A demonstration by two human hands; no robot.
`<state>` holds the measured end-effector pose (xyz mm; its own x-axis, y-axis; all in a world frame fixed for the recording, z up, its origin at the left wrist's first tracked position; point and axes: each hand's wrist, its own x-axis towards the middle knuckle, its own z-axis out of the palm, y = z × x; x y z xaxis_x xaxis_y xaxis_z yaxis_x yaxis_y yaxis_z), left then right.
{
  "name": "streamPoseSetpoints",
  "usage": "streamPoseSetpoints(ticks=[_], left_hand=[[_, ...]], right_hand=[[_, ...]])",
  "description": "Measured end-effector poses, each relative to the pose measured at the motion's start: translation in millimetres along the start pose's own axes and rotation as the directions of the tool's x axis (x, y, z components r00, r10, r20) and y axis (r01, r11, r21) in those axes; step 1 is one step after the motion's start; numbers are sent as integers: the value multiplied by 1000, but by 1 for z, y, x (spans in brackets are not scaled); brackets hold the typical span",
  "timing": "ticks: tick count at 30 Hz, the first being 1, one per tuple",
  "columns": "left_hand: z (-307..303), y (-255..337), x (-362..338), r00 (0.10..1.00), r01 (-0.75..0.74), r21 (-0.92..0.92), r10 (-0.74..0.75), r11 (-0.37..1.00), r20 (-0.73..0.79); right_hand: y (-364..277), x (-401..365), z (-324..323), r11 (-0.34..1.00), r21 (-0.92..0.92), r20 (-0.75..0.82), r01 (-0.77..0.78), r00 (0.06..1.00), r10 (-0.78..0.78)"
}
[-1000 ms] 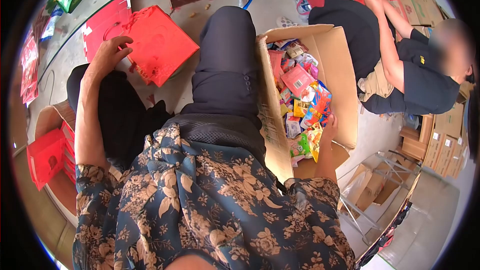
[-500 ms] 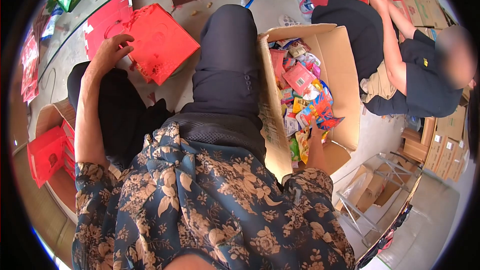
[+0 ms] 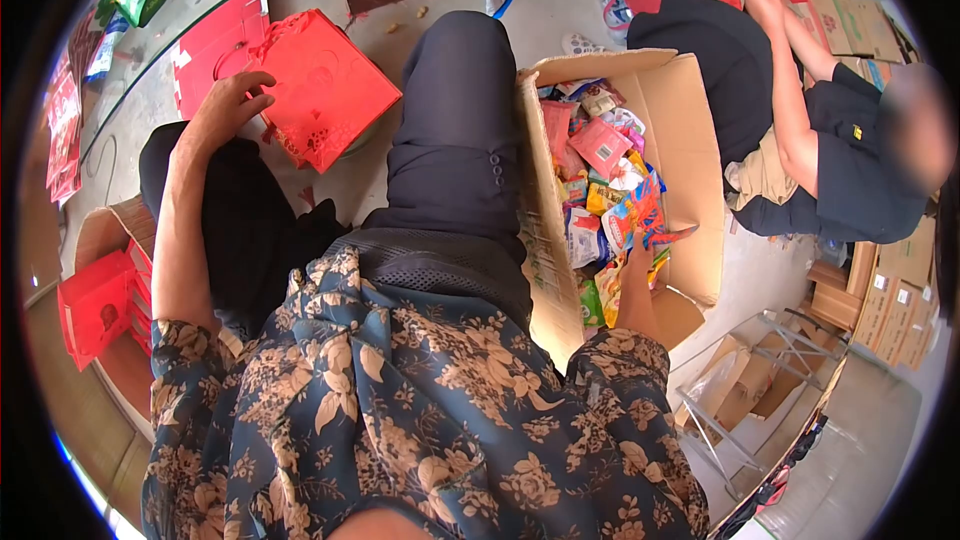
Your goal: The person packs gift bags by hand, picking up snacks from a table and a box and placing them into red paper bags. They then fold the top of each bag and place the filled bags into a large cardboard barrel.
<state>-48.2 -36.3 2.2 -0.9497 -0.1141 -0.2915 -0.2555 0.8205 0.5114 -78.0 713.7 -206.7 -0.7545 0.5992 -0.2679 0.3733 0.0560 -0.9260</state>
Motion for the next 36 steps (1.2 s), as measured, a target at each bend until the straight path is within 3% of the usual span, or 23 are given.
streamPoseSetpoints(ticks=[2, 4, 5, 6, 9, 12, 16, 19, 20, 23, 27, 32, 36], left_hand=[[1, -1, 3, 1000, -10, 5, 10, 1000, 8], [3, -3, 6, 1000, -26, 14, 26, 1000, 10], [3, -3, 6, 1000, -27, 13, 27, 1000, 10], [3, -1, 6, 1000, -27, 12, 27, 1000, 8], [2, 1, 5, 1000, -19, 14, 19, 1000, 12], [4, -6, 6, 998, -55, 27, 55, 998, -1], [1, 0, 4, 1000, -20, 15, 20, 1000, -1], [0, 4, 1, 1000, -16, 13, 16, 1000, -19], [-1, 5, 0, 1000, -16, 9, 16, 1000, -21], [-2, 7, 0, 999, -23, 4, 23, 1000, -31], [1, -9, 2, 995, -77, 11, 78, 997, -60], [1, -10, -3, 988, -117, -14, 115, 993, -107], [-4, -1, -8, 983, -110, -19, 106, 994, -149]], right_hand=[[-29, -22, 12, 993, -83, -43, -84, 996, 81], [-24, -18, 11, 969, -247, -90, -20, 996, -3], [1, 2, 2, 926, -368, -98, 81, 987, -126], [16, 15, -4, 857, -484, -88, 176, 965, -248], [-12, -3, 4, 558, -814, -84, 163, 917, -390], [-30, -14, 2, 718, -644, -59, 265, 918, -391], [-4, 36, -34, 636, -734, -131, 239, 869, -478], [-77, -10, -19, 819, -569, -139, 68, 974, -177], [-83, -10, -21, 788, -605, -144, 111, 958, -246], [-107, -17, -22, 879, -419, -125, 229, 944, -306], [-137, -15, -25, 900, -362, -118, 241, 946, -301], [-174, -24, 3, 946, -14, -63, 324, 944, -324], [-208, -38, 41, 957, -8, 2, 291, 957, -291]])
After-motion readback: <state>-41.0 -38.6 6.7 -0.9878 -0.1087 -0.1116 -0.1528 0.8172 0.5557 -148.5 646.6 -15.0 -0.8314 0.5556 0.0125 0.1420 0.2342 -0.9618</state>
